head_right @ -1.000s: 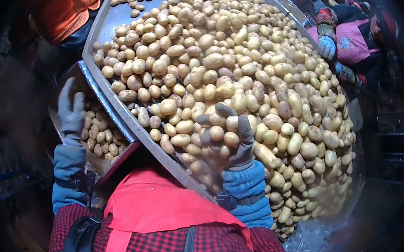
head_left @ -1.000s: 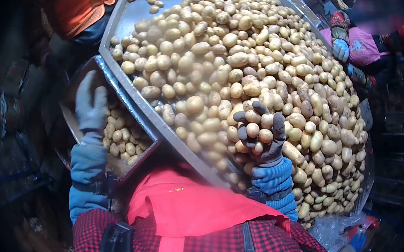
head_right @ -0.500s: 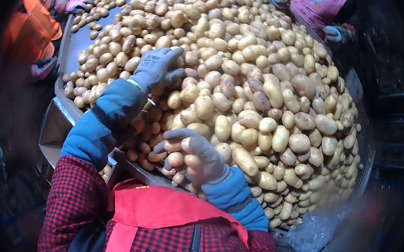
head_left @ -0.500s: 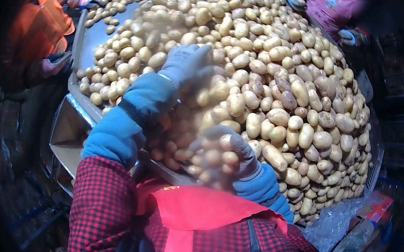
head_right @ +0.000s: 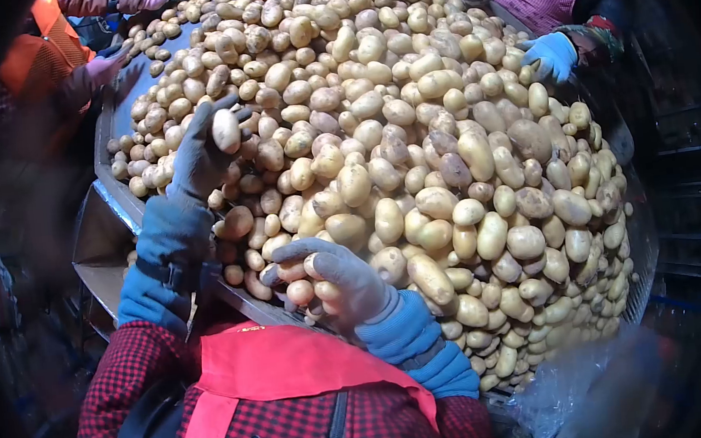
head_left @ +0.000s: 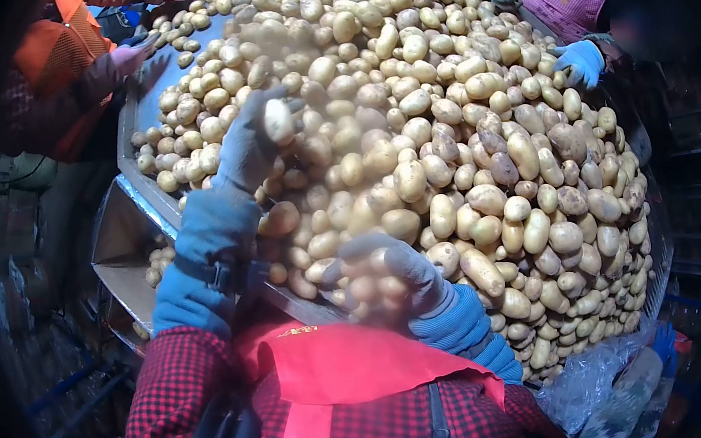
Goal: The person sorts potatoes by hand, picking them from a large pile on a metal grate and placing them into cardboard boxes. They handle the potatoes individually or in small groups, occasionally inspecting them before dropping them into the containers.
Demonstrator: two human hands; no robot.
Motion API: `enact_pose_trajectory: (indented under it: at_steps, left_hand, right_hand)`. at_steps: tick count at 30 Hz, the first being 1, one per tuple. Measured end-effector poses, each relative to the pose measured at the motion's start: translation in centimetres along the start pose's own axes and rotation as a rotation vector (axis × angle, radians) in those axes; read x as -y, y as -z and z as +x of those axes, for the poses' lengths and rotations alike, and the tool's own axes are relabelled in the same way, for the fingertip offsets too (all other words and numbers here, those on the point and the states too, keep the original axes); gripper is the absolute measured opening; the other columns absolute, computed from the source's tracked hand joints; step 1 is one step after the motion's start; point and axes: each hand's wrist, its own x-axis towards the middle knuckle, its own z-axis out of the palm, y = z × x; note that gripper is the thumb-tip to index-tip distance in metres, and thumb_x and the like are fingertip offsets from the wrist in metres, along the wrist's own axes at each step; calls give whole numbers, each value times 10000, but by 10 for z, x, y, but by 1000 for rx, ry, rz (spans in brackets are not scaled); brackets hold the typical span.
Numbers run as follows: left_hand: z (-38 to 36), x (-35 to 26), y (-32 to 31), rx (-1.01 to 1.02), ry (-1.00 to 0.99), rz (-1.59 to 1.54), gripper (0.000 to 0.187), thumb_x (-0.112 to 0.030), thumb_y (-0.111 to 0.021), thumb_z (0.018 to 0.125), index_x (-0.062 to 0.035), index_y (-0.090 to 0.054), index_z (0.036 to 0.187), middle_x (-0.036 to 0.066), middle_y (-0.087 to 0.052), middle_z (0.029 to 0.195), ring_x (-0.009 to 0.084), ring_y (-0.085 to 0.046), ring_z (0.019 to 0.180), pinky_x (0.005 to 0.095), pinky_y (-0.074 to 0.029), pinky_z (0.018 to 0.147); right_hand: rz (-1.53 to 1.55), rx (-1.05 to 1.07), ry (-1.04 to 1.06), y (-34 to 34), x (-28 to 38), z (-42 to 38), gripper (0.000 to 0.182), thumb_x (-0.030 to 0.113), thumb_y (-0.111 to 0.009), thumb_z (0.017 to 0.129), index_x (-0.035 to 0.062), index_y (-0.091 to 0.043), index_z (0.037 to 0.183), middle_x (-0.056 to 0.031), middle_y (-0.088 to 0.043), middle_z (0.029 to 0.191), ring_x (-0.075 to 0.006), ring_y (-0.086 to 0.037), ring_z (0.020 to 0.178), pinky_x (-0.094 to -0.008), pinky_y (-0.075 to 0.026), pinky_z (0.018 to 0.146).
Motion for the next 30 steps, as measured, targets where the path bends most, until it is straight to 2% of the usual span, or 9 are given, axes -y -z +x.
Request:
enact_pose_trajectory:
  at_steps: [3, 4, 7, 11, 15, 20, 24, 28, 30]
  left_hand:
    - [-31, -15, 13, 3, 265, -291, 523, -538, -554, 1022, -99, -629, 1297, 81, -679, 1249, 202, -674, 1071, 320, -588, 807]
    - [-34, -11, 10, 7, 194, -203, 516, -565, -559, 1010, -129, -640, 1273, 61, -690, 1242, 180, -670, 1036, 309, -573, 791]
    - [-51, -17, -21, 149, -29, 90, 422, -454, -594, 1017, -99, -654, 1238, 61, -699, 1239, 135, -650, 940, 289, -546, 810]
    - [-81, -41, -101, 441, 55, 511, 204, -149, -703, 939, -81, -715, 1131, 58, -714, 1162, 139, -647, 893, 300, -524, 787]
    - [-107, -44, -174, 884, -699, 1071, 384, -163, -772, 824, -150, -708, 1203, 96, -660, 974, 272, -658, 846, 377, -525, 719]
    - [-126, -11, -233, 1030, -891, 1501, 447, -364, -781, 798, -165, -654, 1177, 62, -613, 912, 259, -655, 830, 401, -517, 660]
    - [-133, 11, -262, 1083, -792, 1683, 327, -381, -777, 794, -154, -658, 998, 75, -618, 873, 277, -673, 832, 418, -512, 654]
    - [-111, 11, -234, 998, -636, 1027, 340, -261, -773, 831, -135, -691, 1136, 146, -665, 915, 320, -690, 823, 414, -532, 721]
    - [-110, -6, -216, 973, -14, 571, 524, -315, -739, 894, -90, -591, 1344, 126, -699, 1038, 256, -688, 901, 372, -552, 758]
  right_hand:
    - [-13, -19, 10, -7, -1, -6, 650, 451, -656, 914, 43, -527, 1403, -141, -675, 1228, -148, -665, 875, -265, -508, 644]
    - [41, 114, -77, 17, -8, 1, 469, 276, -559, 1034, 69, -472, 1446, -205, -612, 1330, -202, -672, 905, -337, -568, 726]
    - [-73, 99, -87, 7, -27, -3, 418, 247, -484, 1056, 72, -484, 1436, -159, -624, 1256, -123, -592, 928, -272, -525, 754]
    - [-48, -25, -203, 9, -42, -11, 406, 324, -537, 1021, 147, -572, 1384, -52, -620, 1226, -97, -556, 932, -227, -476, 802]
    - [121, -88, -137, 1, -52, -15, 467, 426, -674, 946, 125, -618, 1298, -36, -660, 1108, -88, -557, 788, -235, -475, 680]
    - [-204, -15, -10, 6, -46, -37, 482, 423, -688, 932, 129, -606, 1304, -40, -664, 1106, -115, -587, 826, -269, -487, 702]
    - [-196, -17, 13, 8, -53, -39, 492, 418, -690, 927, 129, -596, 1315, -46, -663, 1117, -129, -602, 854, -285, -492, 722]
    - [-267, -1, 77, 14, -57, -34, 504, 412, -693, 923, 128, -587, 1326, -52, -662, 1129, -143, -617, 882, -302, -497, 741]
    - [-320, 3, 151, 17, -62, -29, 510, 409, -694, 921, 128, -582, 1331, -54, -661, 1134, -150, -625, 896, -311, -499, 751]
